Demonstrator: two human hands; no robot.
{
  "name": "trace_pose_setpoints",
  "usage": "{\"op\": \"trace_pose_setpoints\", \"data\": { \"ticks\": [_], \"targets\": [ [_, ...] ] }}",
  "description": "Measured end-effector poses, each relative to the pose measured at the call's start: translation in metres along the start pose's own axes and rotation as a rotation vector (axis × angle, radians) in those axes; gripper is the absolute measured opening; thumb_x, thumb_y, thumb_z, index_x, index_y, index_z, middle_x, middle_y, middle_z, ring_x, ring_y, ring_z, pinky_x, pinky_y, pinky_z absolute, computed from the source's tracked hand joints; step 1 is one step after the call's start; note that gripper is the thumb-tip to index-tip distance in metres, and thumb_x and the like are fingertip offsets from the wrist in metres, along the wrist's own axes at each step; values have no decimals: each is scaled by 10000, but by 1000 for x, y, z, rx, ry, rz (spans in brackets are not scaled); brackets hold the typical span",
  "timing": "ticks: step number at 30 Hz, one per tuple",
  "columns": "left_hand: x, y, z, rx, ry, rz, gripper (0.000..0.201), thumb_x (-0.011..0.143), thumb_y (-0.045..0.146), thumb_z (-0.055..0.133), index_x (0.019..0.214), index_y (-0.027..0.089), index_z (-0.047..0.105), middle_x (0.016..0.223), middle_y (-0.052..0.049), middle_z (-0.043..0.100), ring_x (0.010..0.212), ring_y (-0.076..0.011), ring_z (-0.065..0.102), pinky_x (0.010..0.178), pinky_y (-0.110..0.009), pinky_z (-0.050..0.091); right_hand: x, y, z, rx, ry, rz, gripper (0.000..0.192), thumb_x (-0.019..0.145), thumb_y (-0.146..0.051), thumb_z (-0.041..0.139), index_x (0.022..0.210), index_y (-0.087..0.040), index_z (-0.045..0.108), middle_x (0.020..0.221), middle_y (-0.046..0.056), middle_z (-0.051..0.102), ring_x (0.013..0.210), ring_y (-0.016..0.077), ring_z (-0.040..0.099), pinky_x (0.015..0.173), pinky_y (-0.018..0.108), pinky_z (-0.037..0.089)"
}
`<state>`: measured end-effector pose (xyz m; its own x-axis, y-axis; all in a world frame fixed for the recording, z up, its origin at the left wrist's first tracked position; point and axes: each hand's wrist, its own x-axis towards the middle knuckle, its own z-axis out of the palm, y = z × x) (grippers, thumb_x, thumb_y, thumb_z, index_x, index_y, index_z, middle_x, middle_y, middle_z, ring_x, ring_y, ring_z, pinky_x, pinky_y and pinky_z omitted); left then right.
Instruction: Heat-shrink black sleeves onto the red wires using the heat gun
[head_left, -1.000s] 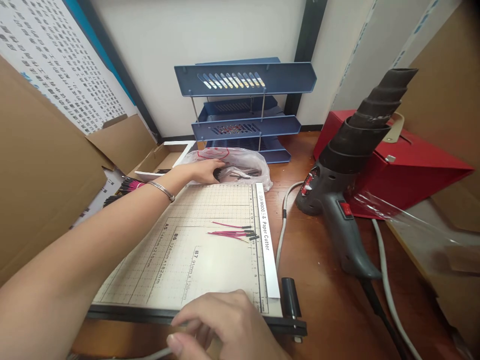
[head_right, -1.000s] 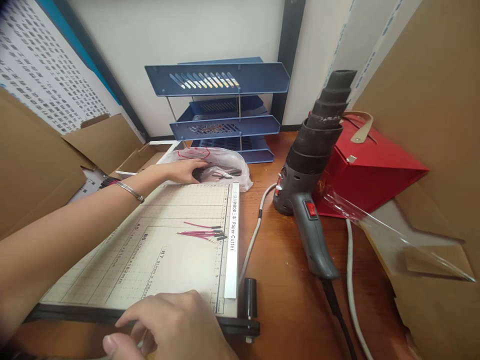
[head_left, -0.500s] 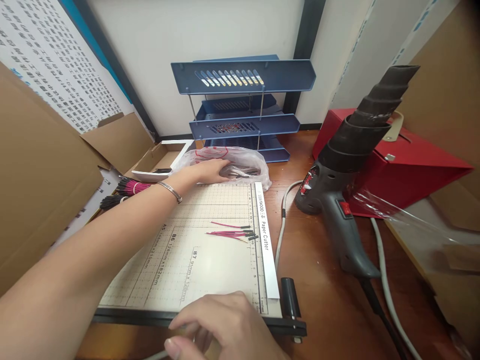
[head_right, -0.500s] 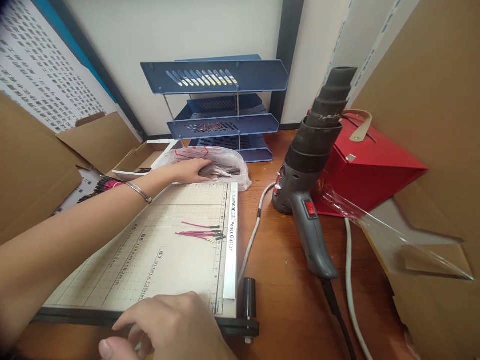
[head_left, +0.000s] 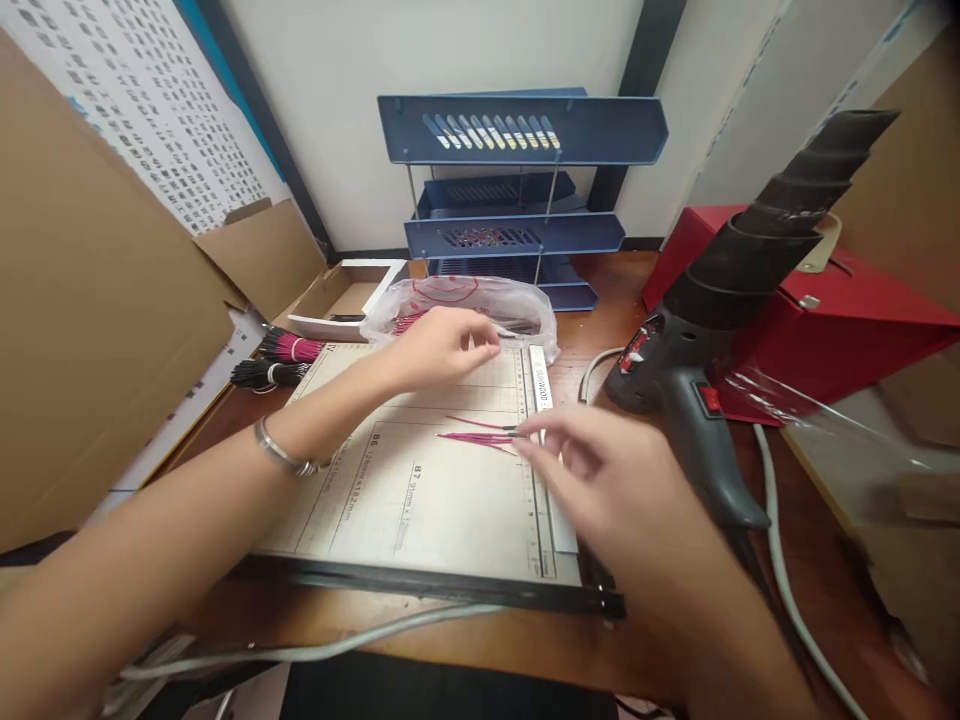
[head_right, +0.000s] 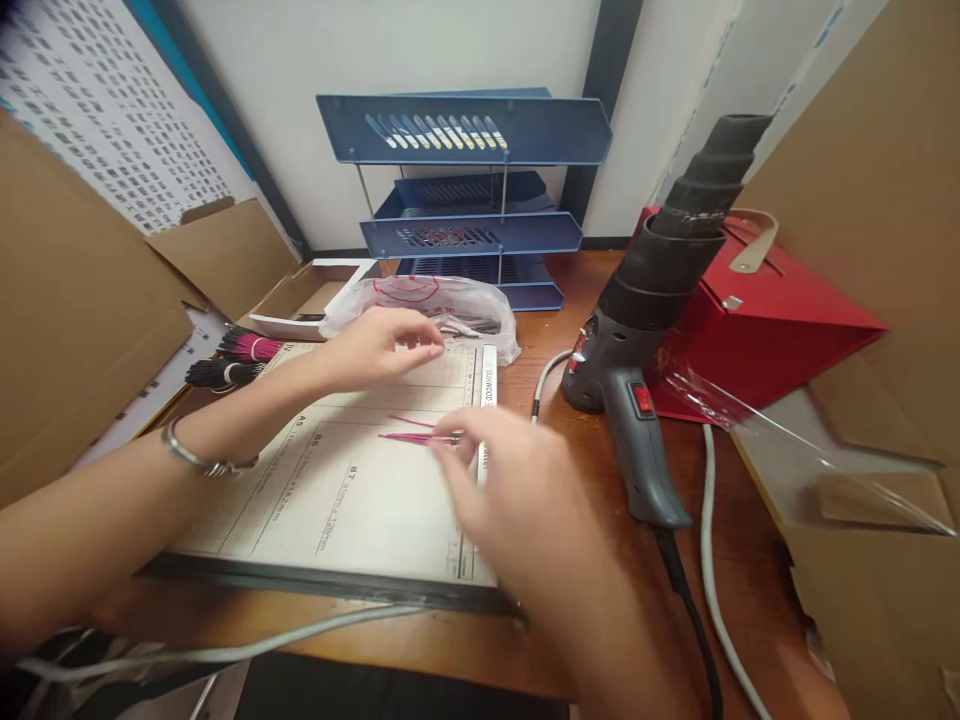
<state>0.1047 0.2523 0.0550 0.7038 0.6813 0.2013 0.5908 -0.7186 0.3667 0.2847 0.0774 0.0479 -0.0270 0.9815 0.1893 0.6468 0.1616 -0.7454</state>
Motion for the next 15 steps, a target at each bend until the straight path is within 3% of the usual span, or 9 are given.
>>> {"op": "trace_pose_setpoints", "data": {
  "ticks": [2, 4, 9, 12, 15],
  "targets": [
    [-21, 17, -1, -25, -41, 42, 156, 914, 251, 605, 899, 184, 745, 896, -33, 755, 827, -188, 666, 775, -304, 470, 26, 3, -18, -213, -143, 106, 159, 878, -298, 630, 920, -255, 778, 732, -3, 691, 613, 111, 568, 565, 234, 368],
    [-37, 28, 0, -52, -75, 85, 136, 891, 185, 610, 870, 183, 745, 869, -30, 745, 812, -186, 655, 764, -306, 461, 46, 3, -27, -316, -272, 97, 169, 855, -258, 627, 923, -273, 781, 755, -8, 701, 667, 116, 592, 605, 231, 377],
    [-53, 32, 7, -154, -149, 140, 117, 867, 144, 642, 832, 185, 747, 833, -12, 729, 787, -165, 634, 736, -288, 448, 64, -3, -20, -405, -458, 115, 185, 802, -184, 620, 822, -270, 783, 679, -11, 683, 609, 112, 561, 563, 239, 352],
    [-53, 28, 11, -199, -144, 140, 112, 861, 139, 648, 830, 183, 746, 831, -3, 729, 781, -156, 626, 717, -276, 440, 60, 1, -13, -376, -506, 73, 178, 810, -211, 631, 838, -289, 788, 659, -22, 670, 613, 107, 550, 573, 235, 355],
    [-53, 22, 13, -210, -127, 152, 111, 865, 138, 649, 838, 183, 747, 831, 2, 728, 777, -150, 619, 726, -275, 434, 54, 9, -11, -372, -466, 37, 189, 826, -224, 618, 867, -292, 790, 732, -26, 685, 648, 95, 548, 595, 226, 355]
  ]
}}
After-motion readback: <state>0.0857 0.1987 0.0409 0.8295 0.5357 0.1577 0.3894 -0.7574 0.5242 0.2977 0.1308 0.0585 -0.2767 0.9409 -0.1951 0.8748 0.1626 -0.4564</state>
